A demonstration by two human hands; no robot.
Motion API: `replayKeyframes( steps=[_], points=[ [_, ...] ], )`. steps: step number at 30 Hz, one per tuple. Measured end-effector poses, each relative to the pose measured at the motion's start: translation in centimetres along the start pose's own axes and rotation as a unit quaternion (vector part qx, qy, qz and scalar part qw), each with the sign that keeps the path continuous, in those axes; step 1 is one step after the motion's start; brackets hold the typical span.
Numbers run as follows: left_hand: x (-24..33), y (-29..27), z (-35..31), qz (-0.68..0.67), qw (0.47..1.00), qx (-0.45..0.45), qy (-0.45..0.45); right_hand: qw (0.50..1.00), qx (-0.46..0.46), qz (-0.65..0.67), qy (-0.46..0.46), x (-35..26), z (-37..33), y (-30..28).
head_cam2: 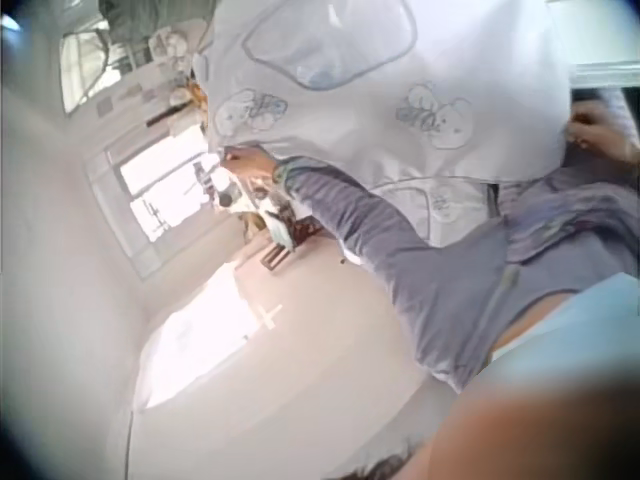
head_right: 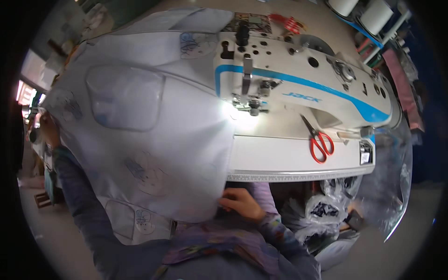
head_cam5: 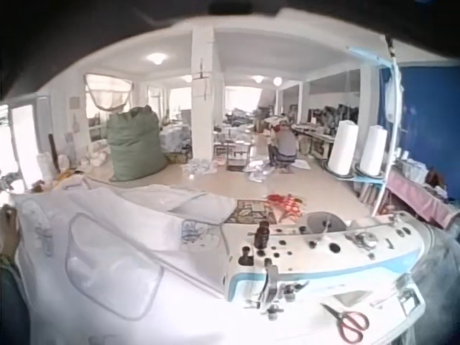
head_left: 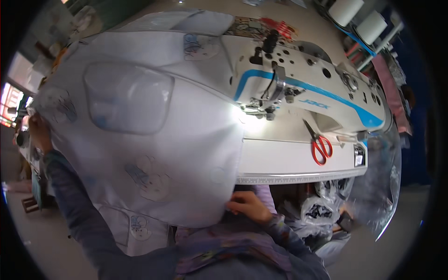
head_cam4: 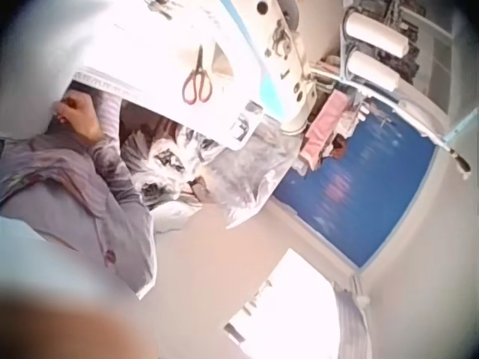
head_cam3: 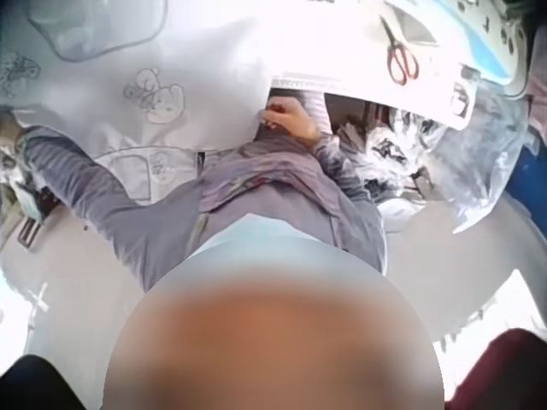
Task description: Sewing textile and plastic components together using an industrial sewing machine.
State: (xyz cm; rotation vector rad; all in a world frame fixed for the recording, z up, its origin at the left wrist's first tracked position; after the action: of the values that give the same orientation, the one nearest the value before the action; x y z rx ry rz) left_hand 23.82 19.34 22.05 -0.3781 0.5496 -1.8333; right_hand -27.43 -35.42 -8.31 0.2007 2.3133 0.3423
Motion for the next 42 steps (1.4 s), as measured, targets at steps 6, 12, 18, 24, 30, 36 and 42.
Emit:
replayKeyframes(
  steps=[6,12,18,24,30,36,42],
  points=[
    [3.0,12.8,-1.5,-0.382,0.882,-0.143,-0.236,0.996,0.030,0.044,-0.073,-3.2,0.1,2.4],
    [16.4,1.7,-11.6,0.006,0.953,-0.075,-0.293,0.986,0.122,0.041,-0.107,-7.5,-5.9,-3.0],
    [53.7,-7.1,-18.3,-0.588,0.730,-0.349,0.023,0.968,0.134,-0.008,-0.211,-15.1,-7.2,-2.3],
    [63.8,-7.0,-23.2,-0.710,0.438,-0.547,-0.064,0.918,0.268,-0.096,-0.278,-18.0,-8.7,-4.7],
    [62.2,-5.3,-23.2,-0.796,0.338,-0.418,-0.277,0.969,0.207,0.020,-0.137,-12.8,-5.6,-5.3],
    [62.5,-5.5,-23.6,-0.769,0.392,-0.448,-0.235,0.948,-0.015,0.288,-0.137,-11.7,-1.8,-1.5],
    [62.1,-5.7,-23.6,-0.714,0.483,-0.488,-0.138,0.940,0.148,0.153,-0.267,-13.5,-3.1,-5.0]
  ],
)
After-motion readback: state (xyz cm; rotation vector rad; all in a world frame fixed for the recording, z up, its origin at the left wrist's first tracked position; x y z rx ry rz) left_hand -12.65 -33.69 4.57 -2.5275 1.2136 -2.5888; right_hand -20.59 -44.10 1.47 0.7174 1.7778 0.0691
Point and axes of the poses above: each hand's wrist, its own z-axis towards the middle knuckle, its own y-axis out of the palm, x = y × z, the point moved 10 cm from there along z, towards the middle knuckle, and after that the axes turned 10 degrees about y, right-handed, at the moved point
